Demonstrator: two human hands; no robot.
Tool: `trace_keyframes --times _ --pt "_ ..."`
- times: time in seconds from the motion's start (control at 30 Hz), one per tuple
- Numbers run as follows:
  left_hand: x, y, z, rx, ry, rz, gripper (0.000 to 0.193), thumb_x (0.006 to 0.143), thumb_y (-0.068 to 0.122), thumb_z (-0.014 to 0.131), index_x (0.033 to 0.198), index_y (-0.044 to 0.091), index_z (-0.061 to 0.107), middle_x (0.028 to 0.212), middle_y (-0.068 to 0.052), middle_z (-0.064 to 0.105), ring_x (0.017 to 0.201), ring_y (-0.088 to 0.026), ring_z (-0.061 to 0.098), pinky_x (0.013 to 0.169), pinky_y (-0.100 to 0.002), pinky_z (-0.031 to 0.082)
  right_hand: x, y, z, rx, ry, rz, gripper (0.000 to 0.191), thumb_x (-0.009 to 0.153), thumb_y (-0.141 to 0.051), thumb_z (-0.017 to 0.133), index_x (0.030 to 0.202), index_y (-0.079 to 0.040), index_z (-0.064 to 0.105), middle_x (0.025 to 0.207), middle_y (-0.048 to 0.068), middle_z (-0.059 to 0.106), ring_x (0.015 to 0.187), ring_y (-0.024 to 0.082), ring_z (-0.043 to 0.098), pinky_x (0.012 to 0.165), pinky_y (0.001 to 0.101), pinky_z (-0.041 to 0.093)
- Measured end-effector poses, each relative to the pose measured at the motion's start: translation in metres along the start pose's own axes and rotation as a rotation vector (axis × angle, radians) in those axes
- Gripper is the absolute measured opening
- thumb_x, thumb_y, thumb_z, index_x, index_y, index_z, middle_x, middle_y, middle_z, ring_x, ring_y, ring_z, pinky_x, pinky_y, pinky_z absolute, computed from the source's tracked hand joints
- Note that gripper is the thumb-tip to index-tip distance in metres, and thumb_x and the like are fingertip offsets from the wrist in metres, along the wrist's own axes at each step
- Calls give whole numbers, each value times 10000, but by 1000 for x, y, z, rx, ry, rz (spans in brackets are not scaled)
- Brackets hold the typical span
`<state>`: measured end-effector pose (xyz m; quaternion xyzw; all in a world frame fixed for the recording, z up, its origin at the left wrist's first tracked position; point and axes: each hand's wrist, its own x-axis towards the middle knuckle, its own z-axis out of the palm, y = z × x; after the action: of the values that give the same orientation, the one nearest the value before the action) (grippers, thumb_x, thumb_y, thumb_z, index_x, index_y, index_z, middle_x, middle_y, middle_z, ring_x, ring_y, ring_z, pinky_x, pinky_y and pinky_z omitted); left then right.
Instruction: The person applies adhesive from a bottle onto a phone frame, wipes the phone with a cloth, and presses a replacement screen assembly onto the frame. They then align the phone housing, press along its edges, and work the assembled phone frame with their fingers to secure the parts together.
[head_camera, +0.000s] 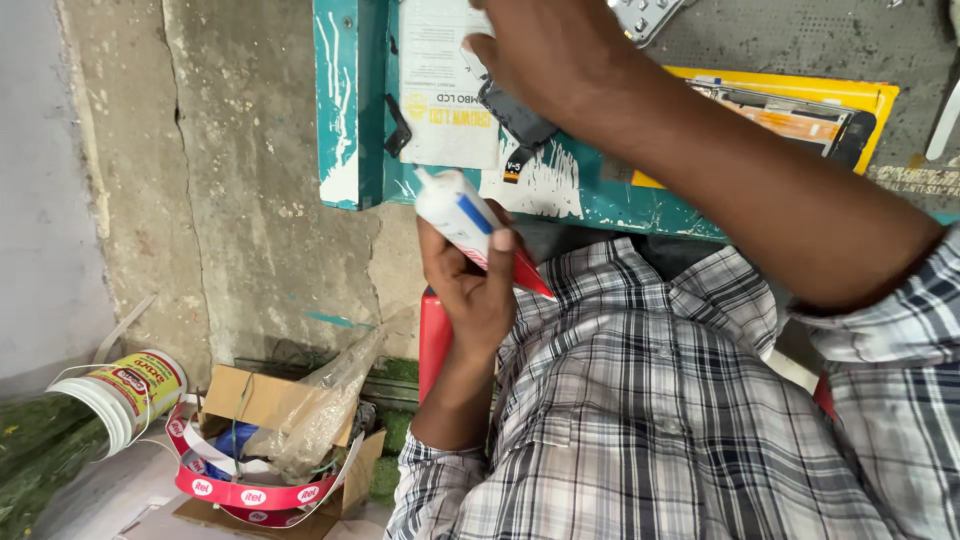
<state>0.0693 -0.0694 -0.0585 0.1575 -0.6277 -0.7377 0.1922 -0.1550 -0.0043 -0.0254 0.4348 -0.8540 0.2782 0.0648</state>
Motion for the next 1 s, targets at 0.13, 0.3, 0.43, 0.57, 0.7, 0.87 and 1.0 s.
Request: trace_keyframes --times 0.13,0.3,0.43,0.57,0.7,0.87,1.0 --pt "0 1 3 22 -71 -24 486 1047 71 686 1436 -4 405 1126 -85 648 879 -114 657 842 -258 559 13 -7 1 -172 -68 -26 71 852 90 701 911 58 722 760 208 672 675 290 710 574 365 571" --pt "-4 -1 19 78 -148 36 562 1029 104 717 1470 -5 387 1128 -85 634 996 -128 636 909 -248 540 19 -8 -12 -32 -25 8 91 790 31 726 880 40 730 797 249 686 749 348 720 625 417 581" --pt "-13 -2 24 93 -163 40 572 1020 132 731 1462 -5 395 1137 -96 642 1004 -136 643 905 -257 549 16 -14 -15 -4 137 -87 119 692 19 697 808 11 719 838 223 711 798 367 723 669 437 598" --pt "-23 -3 20 36 -144 -16 585 997 137 748 1442 -10 398 1092 -100 658 936 -134 655 854 -264 558 12 -24 -9 2 -43 23 57 757 17 689 802 -16 701 874 227 688 854 363 712 738 446 590" --pt "-33 -3 16 64 -216 7 589 991 139 746 1448 -23 412 1110 -108 668 943 -141 657 844 -268 565 7 -24 -12 -2 -82 30 72 771 20 672 838 6 694 927 236 673 858 368 705 747 451 584" --pt "-33 -4 27 103 -322 37 601 990 141 774 1452 -42 436 1144 -87 606 976 -129 611 882 -255 526 -48 -10 -65 491 118 15 142 1075 -72 672 1176 23 700 1123 162 611 1002 291 680 835 434 557" --pt "-18 3 56 146 -499 14 627 962 173 801 1439 -62 468 1085 -86 673 938 -126 650 863 -258 557 -136 9 -115 844 237 186 176 1099 2 630 1270 22 668 1244 142 584 1172 234 661 952 317 621"
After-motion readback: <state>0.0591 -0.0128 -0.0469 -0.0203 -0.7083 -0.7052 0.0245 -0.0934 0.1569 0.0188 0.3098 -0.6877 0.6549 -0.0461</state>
